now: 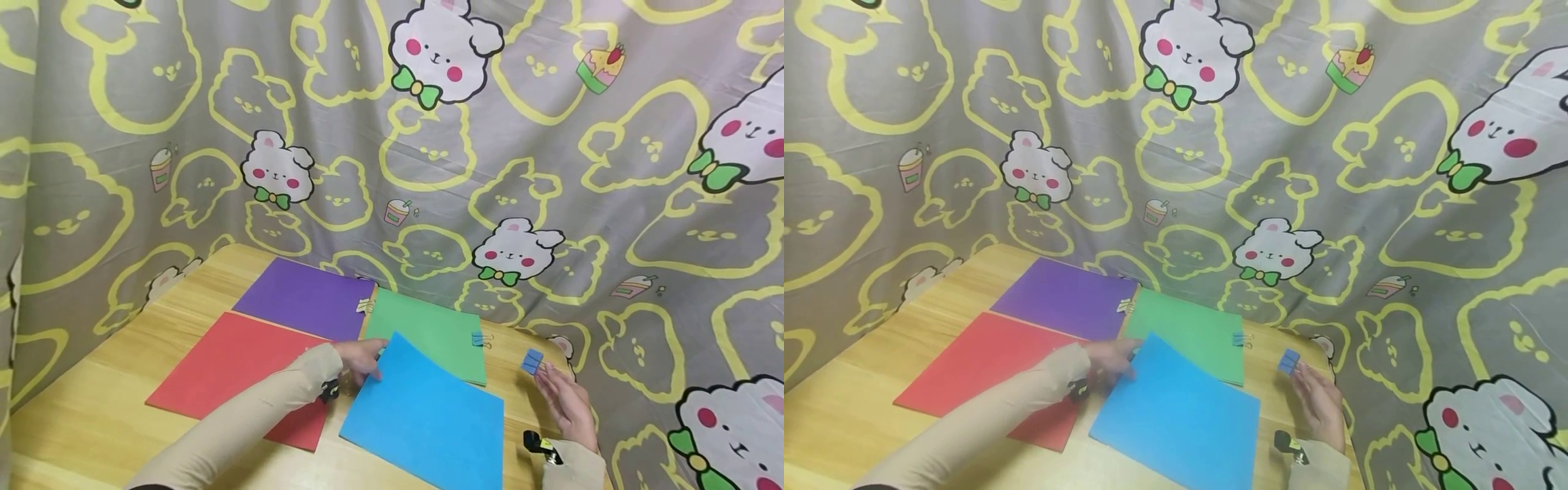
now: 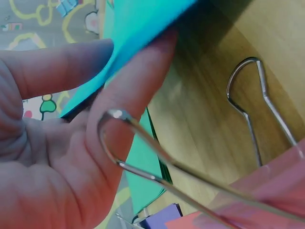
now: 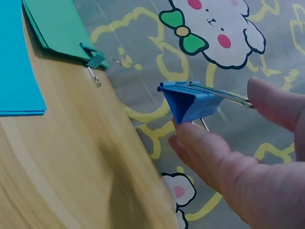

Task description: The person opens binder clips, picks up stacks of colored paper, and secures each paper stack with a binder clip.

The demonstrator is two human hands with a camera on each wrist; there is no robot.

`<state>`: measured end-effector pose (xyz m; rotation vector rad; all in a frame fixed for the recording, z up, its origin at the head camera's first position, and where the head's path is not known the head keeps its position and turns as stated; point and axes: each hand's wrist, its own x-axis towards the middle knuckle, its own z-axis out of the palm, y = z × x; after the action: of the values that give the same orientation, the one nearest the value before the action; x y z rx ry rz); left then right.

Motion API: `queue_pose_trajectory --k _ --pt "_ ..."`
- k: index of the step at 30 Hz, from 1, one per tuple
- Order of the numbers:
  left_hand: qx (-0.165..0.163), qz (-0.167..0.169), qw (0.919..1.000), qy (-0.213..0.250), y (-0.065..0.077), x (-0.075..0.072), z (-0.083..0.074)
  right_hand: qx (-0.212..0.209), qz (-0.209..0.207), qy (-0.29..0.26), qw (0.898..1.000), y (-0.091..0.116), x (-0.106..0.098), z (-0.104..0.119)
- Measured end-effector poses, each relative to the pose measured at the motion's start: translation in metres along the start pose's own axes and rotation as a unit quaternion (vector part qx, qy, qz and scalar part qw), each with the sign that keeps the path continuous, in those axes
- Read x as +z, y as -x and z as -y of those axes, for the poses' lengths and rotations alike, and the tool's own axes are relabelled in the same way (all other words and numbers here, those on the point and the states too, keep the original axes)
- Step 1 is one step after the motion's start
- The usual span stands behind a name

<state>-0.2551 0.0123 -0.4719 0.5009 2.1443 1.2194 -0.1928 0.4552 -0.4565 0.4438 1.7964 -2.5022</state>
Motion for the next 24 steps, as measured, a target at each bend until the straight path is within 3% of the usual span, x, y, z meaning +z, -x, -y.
queue_pose_trajectory --k 3,8,18,24 --pt "0.000 0.012 0.9995 0.029 0.004 0.000 0.002 0.017 0.001 -0.022 1.000 0.002 0.001 0.002" --pt "-0.010 0.001 0.9979 0.064 0.012 0.001 0.004 0.023 0.036 -0.039 0.998 0.002 0.001 0.003" --pt "0.030 0.025 0.9908 0.129 0.016 0.000 0.006 0.014 0.110 -0.045 0.993 -0.003 -0.003 -0.002" --pt "0.028 -0.010 0.9823 0.185 0.014 0.004 0.016 0.001 0.147 -0.047 0.988 -0.006 -0.004 -0.005"
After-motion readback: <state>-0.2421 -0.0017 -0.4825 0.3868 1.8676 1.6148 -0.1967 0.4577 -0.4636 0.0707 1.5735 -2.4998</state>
